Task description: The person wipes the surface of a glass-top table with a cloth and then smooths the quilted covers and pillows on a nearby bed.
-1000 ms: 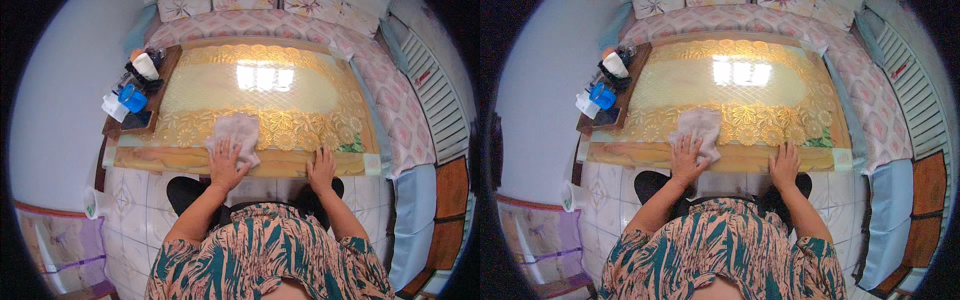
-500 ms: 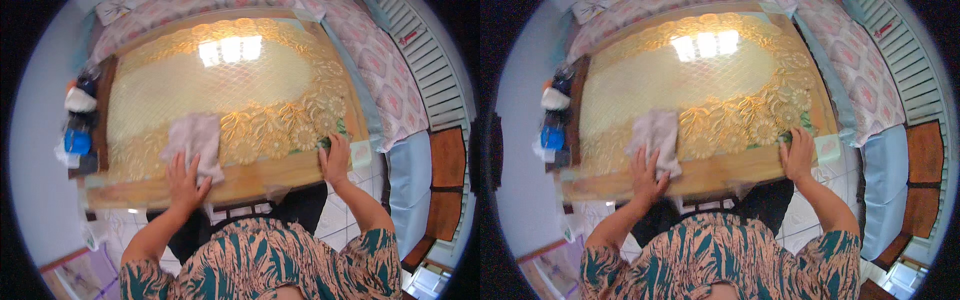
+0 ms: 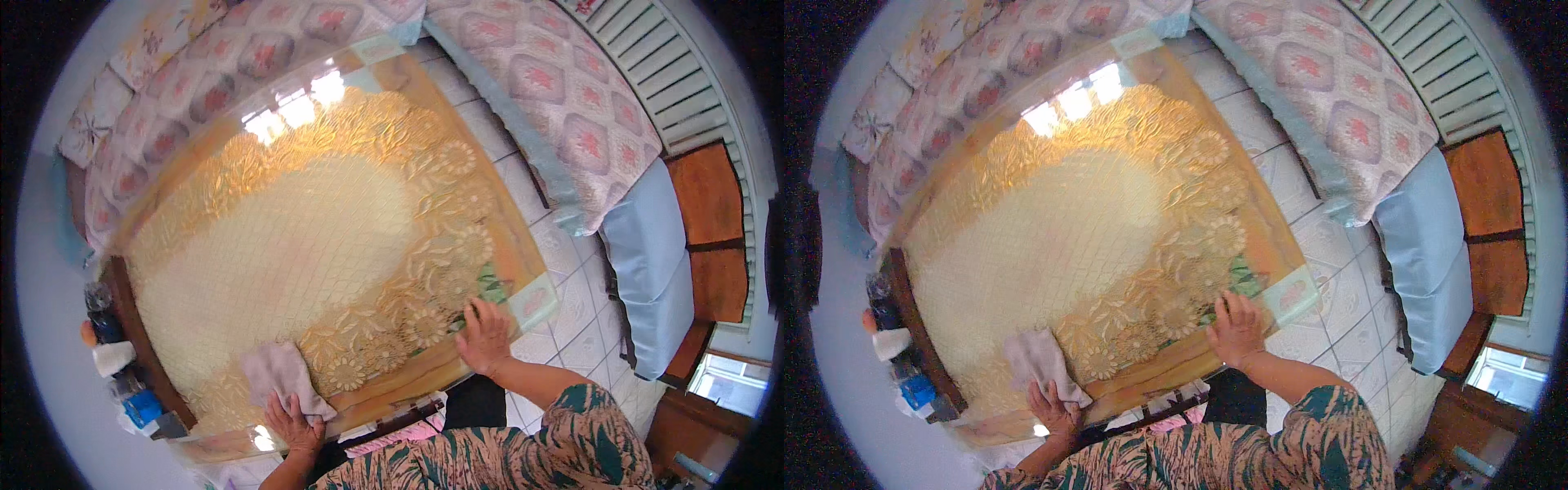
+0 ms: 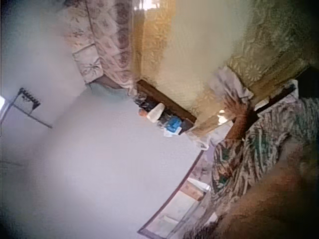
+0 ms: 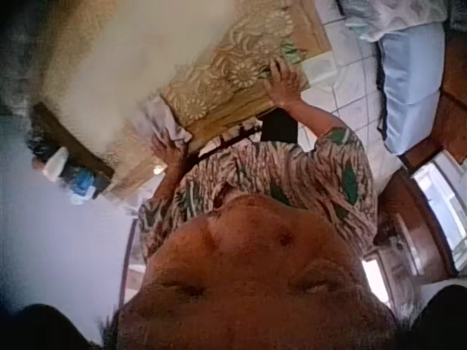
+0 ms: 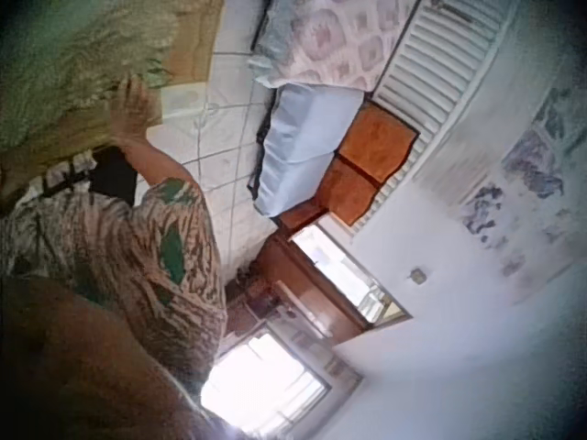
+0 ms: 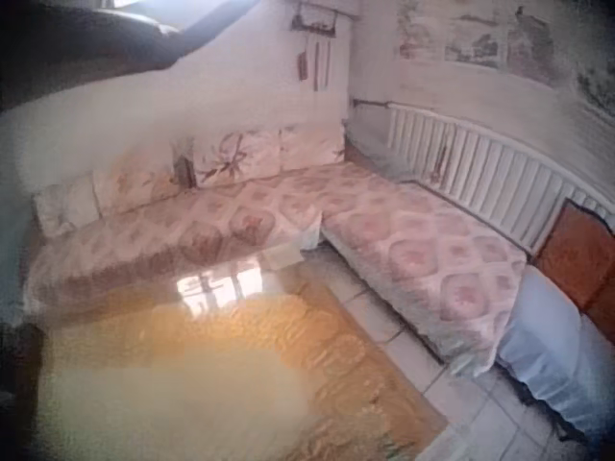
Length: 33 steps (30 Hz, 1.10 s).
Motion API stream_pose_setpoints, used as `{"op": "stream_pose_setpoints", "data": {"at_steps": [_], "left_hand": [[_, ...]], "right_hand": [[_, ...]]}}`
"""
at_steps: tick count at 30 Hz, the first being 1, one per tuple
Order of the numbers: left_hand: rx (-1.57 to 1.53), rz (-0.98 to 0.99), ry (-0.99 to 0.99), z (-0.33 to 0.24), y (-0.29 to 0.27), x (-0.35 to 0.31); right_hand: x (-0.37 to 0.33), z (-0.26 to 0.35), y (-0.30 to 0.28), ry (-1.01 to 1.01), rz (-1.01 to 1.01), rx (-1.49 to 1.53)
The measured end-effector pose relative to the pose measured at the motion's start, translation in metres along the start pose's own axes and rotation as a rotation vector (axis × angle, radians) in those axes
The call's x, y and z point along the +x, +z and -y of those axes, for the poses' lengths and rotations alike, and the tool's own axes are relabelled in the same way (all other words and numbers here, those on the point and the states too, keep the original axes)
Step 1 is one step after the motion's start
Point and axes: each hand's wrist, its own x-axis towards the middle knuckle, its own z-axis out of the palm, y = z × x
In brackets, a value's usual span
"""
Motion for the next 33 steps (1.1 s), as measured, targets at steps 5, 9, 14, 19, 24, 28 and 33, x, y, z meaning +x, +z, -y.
{"op": "stream_pose_setpoints", "data": {"at_steps": [5,9,14,19,24,28,33], "left_hand": [[-0.046,0.187,-0.046,-0.006,-0.029,0.009],[0.085,0.533,-0.319,-0.041,-0.060,0.046],[-0.174,0.408,-0.191,-0.121,-0.087,0.070],[-0.245,0.576,0.004,-0.188,-0.058,0.088],[-0.560,0.749,-0.143,-0.201,-0.042,0.115],[-0.532,0.888,-0.082,-0.164,0.002,0.136],[-0.399,0.836,-0.110,-0.165,-0.032,0.181]], "right_hand": [[0.004,0.006,-0.002,-0.043,-0.006,0.099],[0.017,-0.005,-0.051,-0.054,0.315,0.266],[-0.031,-0.055,-0.092,0.244,0.170,0.566],[-0.217,-0.155,-0.043,0.687,0.617,0.440],[-0.373,-0.195,-0.107,0.515,0.969,0.340],[-0.383,-0.176,-0.159,0.548,0.709,0.422],[-0.356,-0.155,-0.165,0.782,0.540,0.625]]}}
